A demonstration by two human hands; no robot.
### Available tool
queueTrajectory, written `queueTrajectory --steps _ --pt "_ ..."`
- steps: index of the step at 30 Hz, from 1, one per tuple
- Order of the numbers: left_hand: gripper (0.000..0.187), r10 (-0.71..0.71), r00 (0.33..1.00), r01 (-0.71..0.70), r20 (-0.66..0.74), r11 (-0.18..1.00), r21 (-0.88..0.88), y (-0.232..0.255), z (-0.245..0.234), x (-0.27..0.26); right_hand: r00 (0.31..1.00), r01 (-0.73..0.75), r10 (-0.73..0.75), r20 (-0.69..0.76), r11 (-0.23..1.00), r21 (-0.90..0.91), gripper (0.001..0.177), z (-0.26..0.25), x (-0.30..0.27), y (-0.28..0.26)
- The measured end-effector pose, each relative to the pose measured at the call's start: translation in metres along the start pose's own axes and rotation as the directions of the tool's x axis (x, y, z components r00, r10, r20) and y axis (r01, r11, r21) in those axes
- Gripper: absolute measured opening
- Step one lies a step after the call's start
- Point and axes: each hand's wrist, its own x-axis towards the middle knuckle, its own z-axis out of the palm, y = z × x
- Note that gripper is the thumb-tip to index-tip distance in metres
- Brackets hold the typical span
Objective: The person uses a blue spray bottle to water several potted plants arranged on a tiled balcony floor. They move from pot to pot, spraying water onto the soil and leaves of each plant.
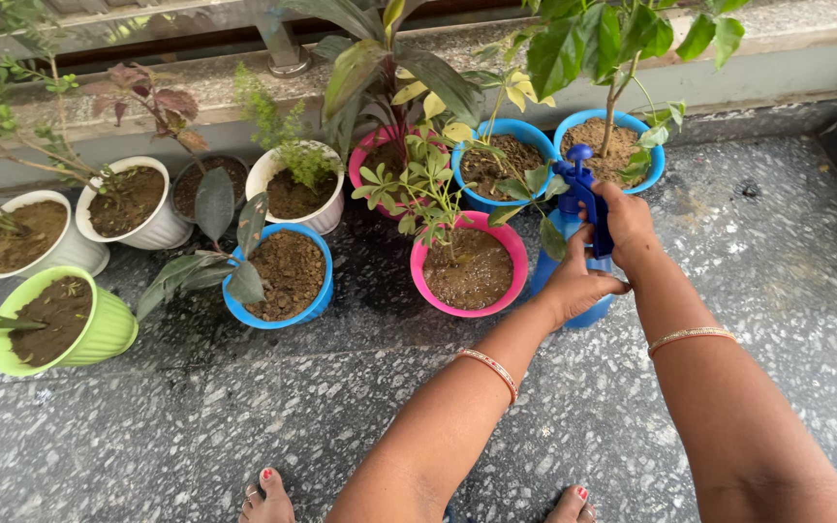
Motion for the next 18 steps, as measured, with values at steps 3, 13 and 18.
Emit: queueTrajectory --steps 3,13,18 --pt "0.116 0.098 0.995 -0.097 -0.016 0.994 0.052 0.000 -0.005 -0.001 0.996 0.046 -0.046 0.071 0.999 0.003 0.028 0.001 0.021 0.017" --pt "0.123 0.021 0.999 -0.018 -0.050 0.998 0.061 0.000 -0.021 -0.013 0.995 0.025 -0.022 0.093 0.999 -0.040 0.026 0.021 0.009 0.017" --pt "0.119 0.020 0.999 -0.017 -0.037 0.997 0.081 0.002 -0.024 -0.019 0.998 -0.006 0.010 0.058 0.997 -0.076 0.029 0.024 0.006 0.021"
